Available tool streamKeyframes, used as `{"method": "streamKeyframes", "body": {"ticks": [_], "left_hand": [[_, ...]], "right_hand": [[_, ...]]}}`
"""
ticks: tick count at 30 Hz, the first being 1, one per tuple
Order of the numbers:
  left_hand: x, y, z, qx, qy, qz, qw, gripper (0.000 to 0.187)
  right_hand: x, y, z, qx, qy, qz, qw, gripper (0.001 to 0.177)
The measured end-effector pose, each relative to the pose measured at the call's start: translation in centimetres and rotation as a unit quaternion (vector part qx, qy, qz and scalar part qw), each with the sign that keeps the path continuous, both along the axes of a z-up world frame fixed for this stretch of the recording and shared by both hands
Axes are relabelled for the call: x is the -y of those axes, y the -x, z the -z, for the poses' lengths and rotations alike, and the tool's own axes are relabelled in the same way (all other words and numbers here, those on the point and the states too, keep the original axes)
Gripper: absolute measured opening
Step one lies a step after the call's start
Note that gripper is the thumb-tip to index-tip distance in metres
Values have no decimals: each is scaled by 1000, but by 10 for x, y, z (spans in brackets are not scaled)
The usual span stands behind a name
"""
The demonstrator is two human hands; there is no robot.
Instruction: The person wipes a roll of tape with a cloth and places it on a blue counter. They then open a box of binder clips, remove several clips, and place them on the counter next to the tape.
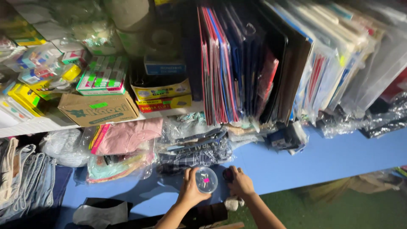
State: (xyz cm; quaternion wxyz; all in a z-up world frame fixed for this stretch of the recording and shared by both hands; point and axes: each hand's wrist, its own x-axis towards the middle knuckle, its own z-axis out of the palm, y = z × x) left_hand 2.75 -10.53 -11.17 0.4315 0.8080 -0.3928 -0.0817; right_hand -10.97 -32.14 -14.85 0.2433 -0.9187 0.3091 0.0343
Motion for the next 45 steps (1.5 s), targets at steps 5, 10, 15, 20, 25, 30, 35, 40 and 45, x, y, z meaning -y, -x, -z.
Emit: {"method": "streamKeyframes", "body": {"ticks": [5, 10, 15, 20, 25, 30, 35, 40, 45], "left_hand": [[41, 19, 13, -54, -33, 41, 997, 112], [107, 26, 74, -24, 27, 99, 994, 120], [144, 35, 114, 26, -20, 80, 996, 118], [81, 25, -9, -7, -48, 62, 997, 107], [28, -27, -153, 147, 207, -15, 967, 40], [32, -103, -315, 265, 352, -106, 891, 71], [67, -171, -366, 309, 319, -100, 891, 96], [102, -210, -363, 318, 180, -153, 918, 110], [99, -213, -356, 279, 389, -97, 873, 95]], "right_hand": [[33, 34, -3, 103, -25, 144, 984, 75], [88, 44, 29, 240, -13, 171, 955, 84], [85, 30, 14, 74, 13, 39, 996, 86], [63, 20, -33, 55, 25, 19, 998, 79], [65, 24, -65, 6, 11, -6, 1000, 107], [87, 57, -97, -29, 44, 33, 998, 140], [77, 103, -172, 407, -179, 144, 884, 61], [14, 149, -115, 528, -407, 231, 709, 58], [-31, 62, -108, 464, -649, 307, 519, 66]]}}
